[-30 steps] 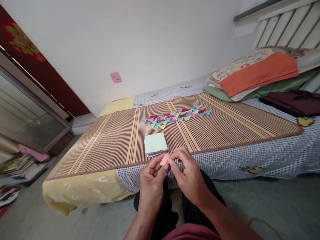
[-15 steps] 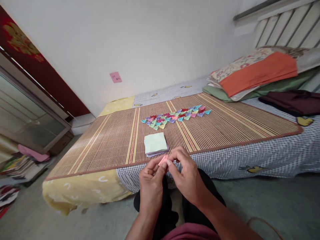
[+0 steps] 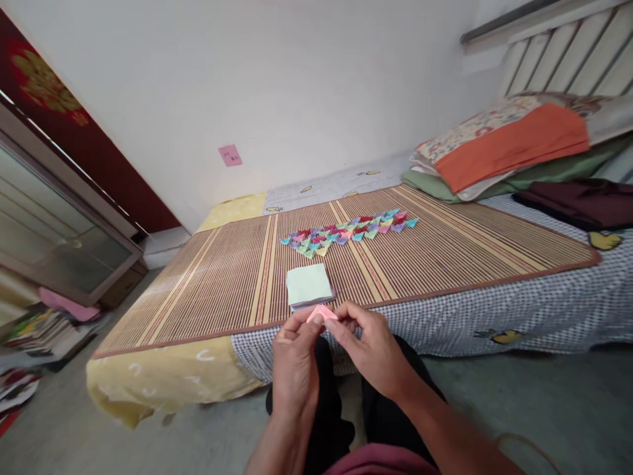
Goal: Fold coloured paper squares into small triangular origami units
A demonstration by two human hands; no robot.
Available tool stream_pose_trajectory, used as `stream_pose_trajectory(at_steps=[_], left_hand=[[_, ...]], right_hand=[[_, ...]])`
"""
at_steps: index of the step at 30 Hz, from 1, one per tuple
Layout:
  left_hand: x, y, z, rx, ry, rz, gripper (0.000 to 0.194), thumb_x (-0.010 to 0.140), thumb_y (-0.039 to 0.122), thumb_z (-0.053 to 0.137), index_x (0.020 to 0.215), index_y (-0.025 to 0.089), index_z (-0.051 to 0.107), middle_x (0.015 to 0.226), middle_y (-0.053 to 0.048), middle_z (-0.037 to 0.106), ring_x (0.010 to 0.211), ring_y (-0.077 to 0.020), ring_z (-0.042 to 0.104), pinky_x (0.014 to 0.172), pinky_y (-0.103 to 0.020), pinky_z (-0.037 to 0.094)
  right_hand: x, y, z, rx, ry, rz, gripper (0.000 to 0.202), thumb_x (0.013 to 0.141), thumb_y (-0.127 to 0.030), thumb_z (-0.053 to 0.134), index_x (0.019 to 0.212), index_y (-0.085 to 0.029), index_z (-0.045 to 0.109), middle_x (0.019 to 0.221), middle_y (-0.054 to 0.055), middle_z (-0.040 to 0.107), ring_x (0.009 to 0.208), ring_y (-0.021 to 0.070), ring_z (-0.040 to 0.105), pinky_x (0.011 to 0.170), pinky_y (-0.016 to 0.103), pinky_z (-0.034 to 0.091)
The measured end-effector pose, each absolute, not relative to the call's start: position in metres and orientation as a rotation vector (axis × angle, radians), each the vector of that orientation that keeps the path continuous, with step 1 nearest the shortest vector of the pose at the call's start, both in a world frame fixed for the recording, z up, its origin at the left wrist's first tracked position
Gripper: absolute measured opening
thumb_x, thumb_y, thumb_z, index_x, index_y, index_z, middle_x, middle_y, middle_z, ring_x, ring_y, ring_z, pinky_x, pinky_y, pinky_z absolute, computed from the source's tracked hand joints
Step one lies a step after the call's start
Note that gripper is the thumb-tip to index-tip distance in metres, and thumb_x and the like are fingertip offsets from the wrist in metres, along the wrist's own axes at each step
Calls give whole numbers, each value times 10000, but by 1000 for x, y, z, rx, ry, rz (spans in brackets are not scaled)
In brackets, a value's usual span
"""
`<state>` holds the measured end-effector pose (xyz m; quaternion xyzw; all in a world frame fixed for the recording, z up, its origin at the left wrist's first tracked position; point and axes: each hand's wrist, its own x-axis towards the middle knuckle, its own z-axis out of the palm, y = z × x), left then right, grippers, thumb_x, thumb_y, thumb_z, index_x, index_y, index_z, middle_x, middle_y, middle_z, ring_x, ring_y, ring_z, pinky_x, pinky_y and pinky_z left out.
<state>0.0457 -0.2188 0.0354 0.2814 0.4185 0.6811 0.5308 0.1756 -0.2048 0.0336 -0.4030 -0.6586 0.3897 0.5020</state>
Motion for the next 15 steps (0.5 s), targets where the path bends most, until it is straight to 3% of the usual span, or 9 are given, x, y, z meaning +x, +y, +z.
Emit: stream_pose_trajectory(at_steps=[6, 11, 15], left_hand=[[51, -223, 34, 751, 1084, 1690, 251, 676, 288, 911, 863, 162, 801, 879, -74, 821, 846, -174, 745, 849, -274, 550], [51, -220, 33, 778, 1118, 1721, 264, 671, 310, 908, 859, 159, 799, 867, -74, 817, 829, -191, 750, 834, -297, 563], [51, -220, 30, 847, 1163, 1724, 231, 719, 307, 884, 888, 171, 806, 875, -60, 815, 842, -185, 745, 830, -284, 560]], right_hand=[[170, -205, 34, -940, -1533, 1045, 347, 996, -417, 560, 747, -182, 620, 659, -14, 583, 603, 136, 515, 569, 259, 401], [166, -206, 31, -962, -1568, 921, 290, 1012, -358, 529, 837, -167, 657, 740, 24, 665, 683, 164, 608, 645, 275, 437], [163, -204, 28, -993, -1554, 905, 292, 1006, -349, 525, 800, -177, 639, 695, 17, 631, 627, 158, 564, 586, 276, 403]])
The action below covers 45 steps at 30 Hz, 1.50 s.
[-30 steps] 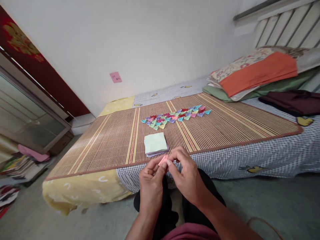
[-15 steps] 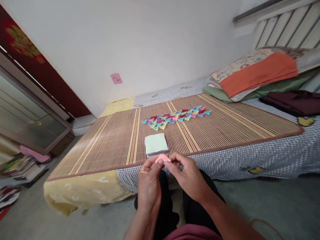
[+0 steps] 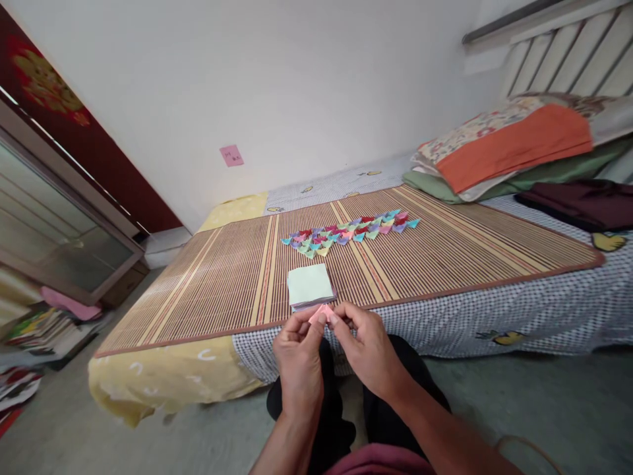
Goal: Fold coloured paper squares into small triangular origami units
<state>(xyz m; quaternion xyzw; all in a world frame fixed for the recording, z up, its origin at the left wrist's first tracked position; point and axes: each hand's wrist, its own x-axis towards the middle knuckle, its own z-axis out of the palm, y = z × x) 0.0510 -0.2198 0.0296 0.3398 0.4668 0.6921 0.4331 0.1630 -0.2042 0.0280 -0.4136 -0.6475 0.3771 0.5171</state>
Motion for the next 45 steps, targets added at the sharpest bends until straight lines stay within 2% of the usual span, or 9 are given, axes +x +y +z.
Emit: stream_pose_trajectory(at_steps=[7, 11, 16, 20, 25, 29, 34, 38, 45], left_hand=[[49, -222, 29, 1011, 1245, 1743, 180, 797, 296, 830, 943, 191, 811, 914, -52, 808, 871, -193, 726, 842, -289, 544], [43, -216, 37, 904, 1157, 1636, 163, 734, 258, 870, 851, 167, 805, 826, -38, 785, 787, -156, 682, 789, -253, 509], [34, -208, 36, 744, 1068, 1582, 205, 636, 269, 908, 700, 148, 756, 664, 3, 680, 607, -94, 523, 615, -209, 411], [37, -208, 31, 675, 1036, 1536, 263, 595, 296, 922, 661, 136, 724, 628, 6, 644, 571, -81, 486, 573, -201, 381], [42, -211, 34, 641, 995, 1422, 313, 585, 322, 937, 671, 113, 721, 623, -13, 637, 575, -100, 533, 533, -203, 380], [37, -216, 39, 736, 977, 1386, 315, 690, 383, 897, 755, 117, 742, 689, -27, 680, 606, -105, 577, 566, -206, 429], [34, -221, 41, 881, 1053, 1364, 384, 609, 254, 951, 913, 131, 750, 801, -53, 760, 695, -134, 678, 647, -212, 496], [38, -221, 39, 814, 1045, 1355, 340, 655, 284, 918, 879, 102, 737, 678, -50, 743, 574, -123, 666, 562, -201, 486], [37, -217, 38, 682, 965, 1149, 379, 642, 366, 924, 800, 105, 699, 680, -88, 759, 554, -148, 705, 509, -189, 477]], right_hand=[[162, -198, 25, -933, -1494, 1070, 333, 990, -444, 546, 784, -192, 620, 680, 4, 580, 637, 157, 528, 588, 266, 419], [171, -194, 26, -918, -1543, 1130, 301, 989, -392, 541, 792, -179, 623, 717, 4, 584, 669, 155, 525, 622, 270, 422], [186, -186, 33, -941, -1553, 1117, 351, 1020, -397, 480, 789, -181, 631, 748, 15, 621, 706, 164, 564, 684, 284, 448], [186, -187, 35, -944, -1585, 1146, 330, 999, -412, 529, 786, -183, 633, 733, 6, 614, 684, 155, 551, 639, 272, 424], [183, -192, 29, -961, -1607, 1128, 295, 969, -360, 555, 726, -192, 571, 648, -26, 519, 608, 137, 463, 568, 266, 361], [187, -187, 25, -965, -1626, 1170, 312, 960, -369, 532, 700, -197, 540, 649, -32, 478, 610, 134, 433, 576, 270, 352], [189, -182, 23, -992, -1627, 1193, 313, 935, -376, 538, 676, -202, 508, 642, -38, 448, 612, 131, 417, 576, 269, 344], [187, -181, 21, -1011, -1634, 1193, 335, 908, -370, 549, 629, -213, 448, 615, -48, 405, 588, 123, 380, 549, 264, 318], [190, -179, 20, -1025, -1646, 1180, 333, 879, -346, 526, 595, -221, 406, 584, -49, 397, 568, 121, 392, 529, 251, 334]])
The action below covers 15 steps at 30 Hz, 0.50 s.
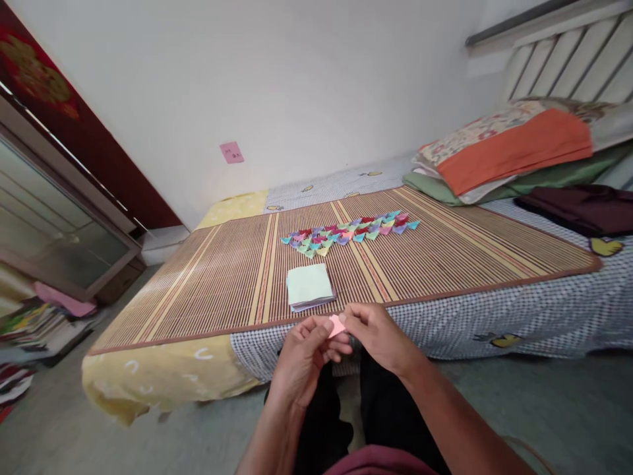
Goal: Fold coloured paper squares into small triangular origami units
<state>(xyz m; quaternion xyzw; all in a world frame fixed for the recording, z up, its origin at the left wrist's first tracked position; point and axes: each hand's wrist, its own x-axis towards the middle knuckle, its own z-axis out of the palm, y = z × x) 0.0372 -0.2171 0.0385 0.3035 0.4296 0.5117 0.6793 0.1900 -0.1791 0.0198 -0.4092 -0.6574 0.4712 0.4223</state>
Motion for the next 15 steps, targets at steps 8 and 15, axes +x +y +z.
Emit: stream_pose_trajectory(at_steps=[8, 15], left_hand=[[37, -214, 28, 772, 919, 1020, 386, 711, 418, 870, 660, 135, 613, 515, -55, 672, 411, -121, 617, 403, -171, 285], [42, -210, 22, 618, 894, 1036, 351, 679, 408, 848, 696, 143, 620, 410, 70, 451, 355, -48, 364, 409, -179, 276]], right_hand=[[190, -179, 21, -1069, -1679, 1171, 364, 853, -320, 559, 553, -224, 377, 555, -51, 357, 548, 116, 343, 505, 255, 276], [192, -178, 20, -1007, -1692, 1241, 465, 974, -545, 442, 648, -215, 470, 612, -39, 400, 587, 137, 399, 543, 269, 334]])
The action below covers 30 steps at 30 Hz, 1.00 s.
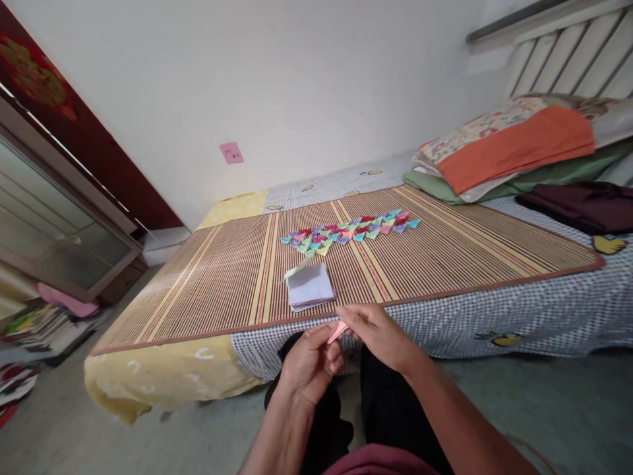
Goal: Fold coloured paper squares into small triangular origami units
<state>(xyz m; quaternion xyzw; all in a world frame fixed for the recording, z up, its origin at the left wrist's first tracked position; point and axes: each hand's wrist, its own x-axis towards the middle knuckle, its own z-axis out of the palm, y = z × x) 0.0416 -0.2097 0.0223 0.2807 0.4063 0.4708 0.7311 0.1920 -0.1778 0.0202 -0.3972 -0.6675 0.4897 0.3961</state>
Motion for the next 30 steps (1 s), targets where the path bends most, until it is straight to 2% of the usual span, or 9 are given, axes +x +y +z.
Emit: stream_pose_trajectory(at_steps=[5, 11, 15, 21, 25, 30], left_hand=[[47, -210, 21, 583, 879, 1041, 368, 669, 400, 850, 670, 158, 574, 410, 83, 408, 365, -46, 325, 408, -179, 263], [50, -210, 13, 679, 902, 1128, 421, 699, 476, 842, 659, 164, 562, 378, 76, 437, 326, -44, 319, 380, -183, 215], [45, -210, 12, 751, 925, 1185, 453, 731, 520, 821, 656, 170, 544, 384, 72, 463, 331, -44, 330, 395, -185, 239], [33, -214, 28, 997, 987, 1184, 333, 837, 431, 769, 788, 145, 607, 564, -6, 667, 436, -72, 510, 480, -185, 324], [33, -213, 38, 1085, 1009, 1260, 319, 888, 419, 723, 760, 160, 584, 542, 7, 645, 461, -86, 507, 523, -204, 378], [34, -191, 41, 1162, 1028, 1266, 339, 920, 425, 688, 730, 176, 559, 512, 23, 613, 462, -92, 494, 531, -213, 381]], right_hand=[[196, -178, 21, -1021, -1702, 1234, 460, 952, -536, 497, 623, -223, 427, 607, -51, 345, 583, 131, 361, 540, 270, 303], [195, -177, 16, -1042, -1710, 1222, 392, 919, -436, 523, 611, -223, 406, 603, -56, 338, 581, 124, 348, 547, 268, 289], [188, -175, 12, -1025, -1700, 1202, 379, 906, -415, 525, 606, -227, 389, 599, -57, 342, 572, 121, 352, 546, 268, 298], [179, -173, 18, -1005, -1684, 1161, 371, 953, -427, 502, 650, -216, 461, 599, -43, 419, 576, 134, 419, 557, 277, 326], [182, -173, 29, -925, -1719, 1089, 382, 1014, -438, 478, 706, -213, 478, 630, -42, 452, 596, 132, 433, 575, 271, 339], [190, -157, 35, -869, -1777, 1013, 361, 1051, -404, 459, 750, -208, 496, 680, -37, 480, 643, 134, 472, 613, 270, 359]])
